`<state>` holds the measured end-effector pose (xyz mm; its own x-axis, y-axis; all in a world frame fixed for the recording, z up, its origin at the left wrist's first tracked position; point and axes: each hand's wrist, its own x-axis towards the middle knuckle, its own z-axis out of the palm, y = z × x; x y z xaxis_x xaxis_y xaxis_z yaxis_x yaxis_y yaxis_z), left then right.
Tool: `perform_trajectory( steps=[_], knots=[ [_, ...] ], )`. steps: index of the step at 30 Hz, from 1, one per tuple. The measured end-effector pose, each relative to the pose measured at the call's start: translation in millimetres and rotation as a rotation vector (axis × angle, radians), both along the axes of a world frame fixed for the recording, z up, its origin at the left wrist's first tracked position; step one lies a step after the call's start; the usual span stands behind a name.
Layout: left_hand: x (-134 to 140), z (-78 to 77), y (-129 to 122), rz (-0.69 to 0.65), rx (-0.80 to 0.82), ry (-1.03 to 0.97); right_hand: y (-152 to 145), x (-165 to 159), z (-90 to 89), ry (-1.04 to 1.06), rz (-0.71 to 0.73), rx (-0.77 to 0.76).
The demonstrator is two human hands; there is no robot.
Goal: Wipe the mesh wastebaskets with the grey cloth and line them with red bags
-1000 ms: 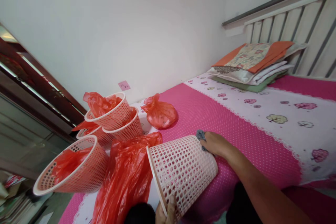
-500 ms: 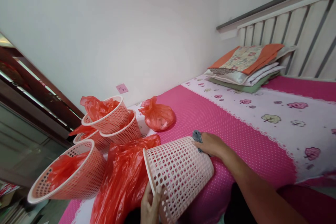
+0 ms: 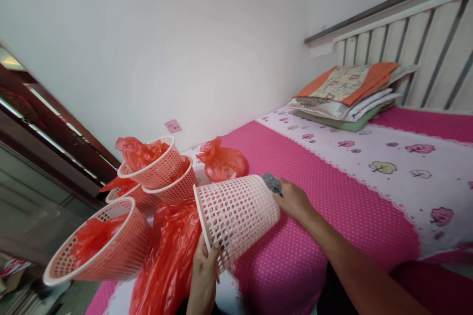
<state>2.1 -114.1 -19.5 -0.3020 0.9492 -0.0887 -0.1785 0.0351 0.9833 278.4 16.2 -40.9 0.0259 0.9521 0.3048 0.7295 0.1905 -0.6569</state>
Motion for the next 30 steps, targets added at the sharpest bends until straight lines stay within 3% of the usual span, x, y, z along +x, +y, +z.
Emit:
perform_trajectory(
  steps=[5, 10, 14, 18, 24, 30],
  knots=[
    [-6, -23.3, -3, -0.051, -0.055, 0.109, -1, -12, -5.7, 0.208, 0.035, 0.303],
    [0, -34.5, -9, -0.095, -0.056, 0.091, -24, -38, 5.1, 0.229, 0.236, 0.475],
    [2, -33.2, -10, -0.088, -0.075, 0.1, -42, -70, -0.2, 0.162, 0.434, 0.545],
    [1, -33.8, -9, -0.054, -0.079, 0.077, -48, -90, -12.6, 0.105, 0.506, 0.538],
    [2, -40.7, -9, -0.031, -0.051, 0.093, -46, -89, -13.6, 0.037, 0.5, 0.477],
    [4, -38.4, -9, -0.025, -0.011, 0.093, -59, -94, -5.7, -0.003, 0.684, 0.576]
  ],
)
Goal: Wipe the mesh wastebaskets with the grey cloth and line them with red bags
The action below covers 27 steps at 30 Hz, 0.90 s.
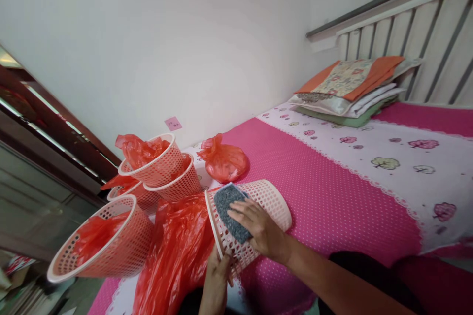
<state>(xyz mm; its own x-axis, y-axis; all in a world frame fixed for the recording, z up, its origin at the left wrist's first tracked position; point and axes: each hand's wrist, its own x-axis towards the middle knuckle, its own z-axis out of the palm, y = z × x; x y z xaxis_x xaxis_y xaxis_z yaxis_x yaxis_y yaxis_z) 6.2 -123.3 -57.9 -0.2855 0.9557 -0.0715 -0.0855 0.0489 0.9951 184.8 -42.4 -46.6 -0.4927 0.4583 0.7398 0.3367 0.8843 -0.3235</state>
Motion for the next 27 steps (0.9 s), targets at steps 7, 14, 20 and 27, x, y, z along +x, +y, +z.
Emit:
perform_trajectory(
  steps=[7, 14, 20, 27],
  knots=[
    [-9, -3.2, -13, -0.035, -0.048, 0.083, -24, -22, -3.7, -0.11, 0.017, 0.097],
    [8, -23.2, -31, -0.108, 0.036, -0.06, -16, -11, 3.7, -0.158, -0.038, 0.029],
    [13, -17.4, -34, -0.072, -0.016, 0.006, -1, -3, 4.4, -0.17, -0.128, -0.097],
    [14, -16.1, -33, -0.04, -0.036, -0.018, 34, 25, -11.7, -0.16, -0.3, -0.265]
  ],
)
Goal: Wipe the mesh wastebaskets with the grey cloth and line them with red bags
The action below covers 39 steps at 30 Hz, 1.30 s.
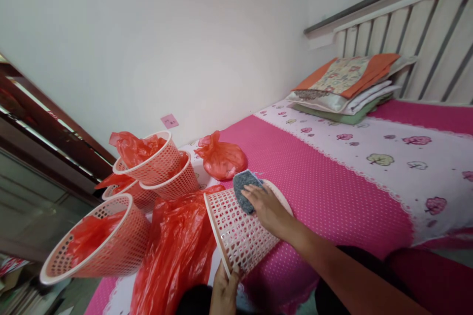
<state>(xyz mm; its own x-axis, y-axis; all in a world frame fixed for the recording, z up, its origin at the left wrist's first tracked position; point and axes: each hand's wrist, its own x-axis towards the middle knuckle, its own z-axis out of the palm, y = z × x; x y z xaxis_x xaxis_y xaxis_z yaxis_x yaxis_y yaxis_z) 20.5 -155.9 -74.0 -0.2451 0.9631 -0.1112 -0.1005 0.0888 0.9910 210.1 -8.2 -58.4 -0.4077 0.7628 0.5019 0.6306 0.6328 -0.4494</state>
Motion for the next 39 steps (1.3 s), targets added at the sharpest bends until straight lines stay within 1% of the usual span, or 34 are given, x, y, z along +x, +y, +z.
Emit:
perform_trajectory(
  steps=[3, 6, 11, 15, 21, 25, 31, 34, 37, 39],
  knots=[
    [1, -0.6, 0, -0.018, 0.011, 0.003, 16, 18, -6.2, -0.007, -0.092, -0.068],
    [3, -0.5, 0, -0.007, 0.017, 0.002, 26, 33, -5.1, -0.024, -0.173, -0.18],
    [3, -0.6, -1, -0.002, 0.016, 0.03, 25, 51, 10.8, -0.023, -0.293, -0.343],
    [2, -2.6, -2, -0.016, -0.004, 0.025, 20, 62, 20.2, -0.136, -0.384, -0.517],
    [2, -5.0, -4, -0.027, 0.018, 0.001, 20, 68, 23.2, -0.15, -0.402, -0.557],
    [-1, -7.1, -5, -0.041, 0.005, 0.026, 20, 73, 23.4, -0.1, -0.359, -0.565],
    [-3, -10.5, -3, -0.01, 0.013, -0.028, 28, 85, 11.6, 0.041, -0.266, -0.561],
    [-7, -2.9, 9, 0.054, 0.021, -0.075, 31, 86, 5.4, 0.07, -0.255, -0.545],
    [-10, 14.4, 28, 0.123, -0.007, -0.099, 32, 85, 3.0, 0.067, -0.263, -0.526],
    [-10, 27.9, 40, 0.124, -0.052, -0.132, 32, 83, 3.4, 0.063, -0.268, -0.515]
  ],
)
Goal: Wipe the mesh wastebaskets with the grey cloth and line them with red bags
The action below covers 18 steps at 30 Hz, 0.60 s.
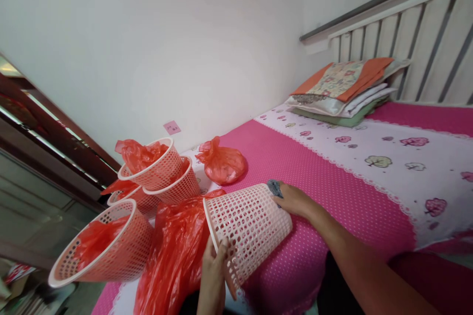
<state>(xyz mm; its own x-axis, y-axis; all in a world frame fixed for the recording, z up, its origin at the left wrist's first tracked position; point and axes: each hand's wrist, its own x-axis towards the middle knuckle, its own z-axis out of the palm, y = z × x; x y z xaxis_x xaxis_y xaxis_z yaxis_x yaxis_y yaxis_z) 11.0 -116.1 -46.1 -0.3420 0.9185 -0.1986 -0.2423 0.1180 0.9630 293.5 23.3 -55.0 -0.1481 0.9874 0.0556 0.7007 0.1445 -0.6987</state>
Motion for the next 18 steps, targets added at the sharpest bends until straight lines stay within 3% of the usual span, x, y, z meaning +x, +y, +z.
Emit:
perform_trajectory(
  steps=[4, 10, 14, 16, 18],
  knots=[
    [10, 17.5, 12, -0.067, -0.015, -0.044, -1, -3, 1.7, -0.021, -0.027, -0.002],
    [18, 16.9, -3, -0.043, 0.009, 0.048, 0, -10, 1.2, 0.011, -0.172, 0.09],
    [16, 14.0, -10, 0.011, 0.041, 0.183, -3, -18, 5.6, 0.216, -0.217, 0.542],
    [15, 11.8, -9, 0.004, 0.068, 0.222, -8, -28, 9.6, 0.276, -0.099, 0.791],
    [14, 7.5, -7, -0.035, 0.048, 0.24, -17, -45, 12.2, 0.278, 0.055, 0.943]
  ],
)
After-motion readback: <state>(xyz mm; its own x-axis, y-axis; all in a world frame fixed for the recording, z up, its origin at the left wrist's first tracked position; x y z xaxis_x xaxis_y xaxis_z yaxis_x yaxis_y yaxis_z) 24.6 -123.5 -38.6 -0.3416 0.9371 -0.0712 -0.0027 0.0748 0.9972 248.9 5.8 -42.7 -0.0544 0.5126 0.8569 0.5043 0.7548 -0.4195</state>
